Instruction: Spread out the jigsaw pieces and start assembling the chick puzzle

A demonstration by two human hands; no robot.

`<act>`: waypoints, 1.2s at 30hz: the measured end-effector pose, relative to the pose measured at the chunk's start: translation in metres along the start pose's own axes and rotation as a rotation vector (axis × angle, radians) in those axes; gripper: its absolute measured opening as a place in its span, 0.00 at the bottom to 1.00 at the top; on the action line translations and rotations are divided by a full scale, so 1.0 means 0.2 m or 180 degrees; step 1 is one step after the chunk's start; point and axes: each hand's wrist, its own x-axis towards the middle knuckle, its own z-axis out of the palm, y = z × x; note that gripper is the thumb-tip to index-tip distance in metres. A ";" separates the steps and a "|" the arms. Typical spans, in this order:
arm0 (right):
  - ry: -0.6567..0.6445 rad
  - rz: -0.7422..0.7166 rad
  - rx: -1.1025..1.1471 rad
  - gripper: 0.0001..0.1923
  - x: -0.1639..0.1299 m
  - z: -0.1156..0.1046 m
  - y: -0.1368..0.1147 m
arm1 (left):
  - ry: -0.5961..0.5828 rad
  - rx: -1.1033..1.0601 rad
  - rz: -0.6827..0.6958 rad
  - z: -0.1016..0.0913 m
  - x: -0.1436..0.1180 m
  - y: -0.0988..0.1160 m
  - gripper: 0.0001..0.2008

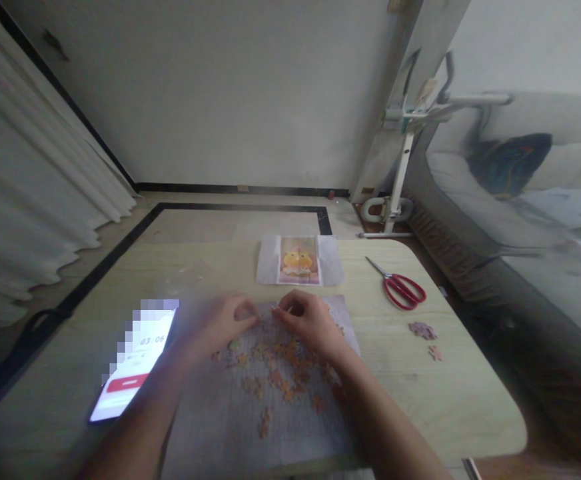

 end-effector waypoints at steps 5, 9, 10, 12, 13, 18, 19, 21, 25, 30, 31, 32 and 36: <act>0.0109 -0.0002 0.0159 0.11 0.01 -0.01 0.01 | -0.0055 -0.0072 0.0171 -0.02 -0.01 0.03 0.07; 0.0130 -0.0017 0.0220 0.12 0.02 -0.02 0.00 | -0.0088 -0.0165 0.0304 -0.01 -0.01 0.04 0.09; 0.0121 -0.0036 0.0227 0.11 0.02 -0.02 0.00 | -0.0105 -0.0198 0.0344 0.00 -0.01 0.04 0.09; 0.0161 -0.0049 0.0314 0.12 0.03 -0.02 0.00 | -0.0037 -0.0299 0.0425 0.00 -0.01 0.04 0.09; 0.0221 -0.0042 0.0397 0.12 0.03 -0.02 0.00 | 0.0066 -0.0383 0.0465 0.00 -0.01 0.04 0.09; 0.0611 -0.0174 0.0688 0.13 0.03 -0.03 -0.02 | 0.0777 -0.0834 0.0476 -0.02 -0.01 0.08 0.09; 0.0641 -0.0202 0.0688 0.13 0.03 -0.03 -0.02 | 0.0760 -0.0886 0.0449 -0.01 -0.01 0.09 0.11; 0.0611 -0.0238 0.0653 0.13 0.03 -0.02 -0.03 | 0.0567 -0.1034 0.0448 0.01 -0.02 0.11 0.12; 0.0415 -0.0294 0.0520 0.11 0.01 0.01 -0.04 | 0.0200 -0.1419 0.0578 0.08 -0.03 0.16 0.10; 0.0310 -0.0267 0.0793 0.11 0.00 0.02 -0.03 | 0.0223 -0.1612 0.0453 0.05 -0.03 0.18 0.11; 0.0284 -0.0268 0.0871 0.11 0.00 0.01 -0.04 | 0.0191 -0.1576 0.0434 0.04 -0.03 0.17 0.12; 0.0265 -0.0268 0.0928 0.11 -0.01 0.01 -0.04 | 0.0181 -0.1513 0.0425 0.02 -0.03 0.16 0.13; 0.0314 -0.0228 0.0876 0.14 -0.01 0.00 -0.06 | 0.0236 -0.1299 0.0386 -0.03 -0.02 0.13 0.13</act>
